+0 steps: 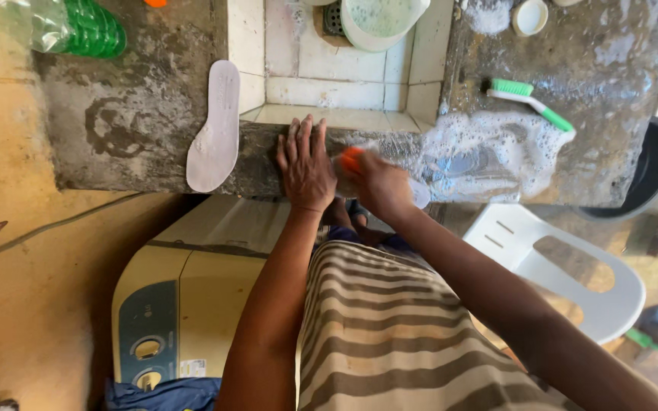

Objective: The person scrubs shoe insoles with a brush and cleaning liquid at a concrete counter, applying detergent from various bottles and rinsing the items.

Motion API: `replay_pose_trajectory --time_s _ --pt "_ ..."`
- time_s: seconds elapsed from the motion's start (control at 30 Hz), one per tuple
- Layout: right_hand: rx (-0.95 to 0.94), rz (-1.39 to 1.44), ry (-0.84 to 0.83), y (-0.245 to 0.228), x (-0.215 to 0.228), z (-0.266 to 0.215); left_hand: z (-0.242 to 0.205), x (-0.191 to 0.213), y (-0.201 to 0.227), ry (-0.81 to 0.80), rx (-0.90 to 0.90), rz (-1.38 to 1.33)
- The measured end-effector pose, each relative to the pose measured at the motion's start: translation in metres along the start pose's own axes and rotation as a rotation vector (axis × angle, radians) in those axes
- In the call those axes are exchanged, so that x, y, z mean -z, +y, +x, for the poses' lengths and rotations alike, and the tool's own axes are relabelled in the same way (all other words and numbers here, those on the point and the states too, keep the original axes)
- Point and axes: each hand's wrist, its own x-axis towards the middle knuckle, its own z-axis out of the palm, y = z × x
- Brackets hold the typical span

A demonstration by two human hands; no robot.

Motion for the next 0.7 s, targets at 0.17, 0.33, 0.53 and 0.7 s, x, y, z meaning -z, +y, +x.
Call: replay_pose_trajectory --time_s 0.17,0.33,0.53,0.7 --pt "0.091 -0.082 -0.022 0.02 0.037 -0.03 0.0 -0.001 0.0 0.032 0.0 -0.027" --pt "-0.213 -0.286 -0.344 0.049 0.048 -0.049 -0.005 0.0 0.001 0.033 0.014 0.012" --pt "0.051 -0.117 -0.068 0.011 -0.013 -0.008 -0.006 0.003 0.002 0.008 0.001 -0.009" --pt "-0.255 -0.173 -0.204 0.095 0.071 -0.092 -0.003 0.005 0.001 0.012 -0.014 0.036"
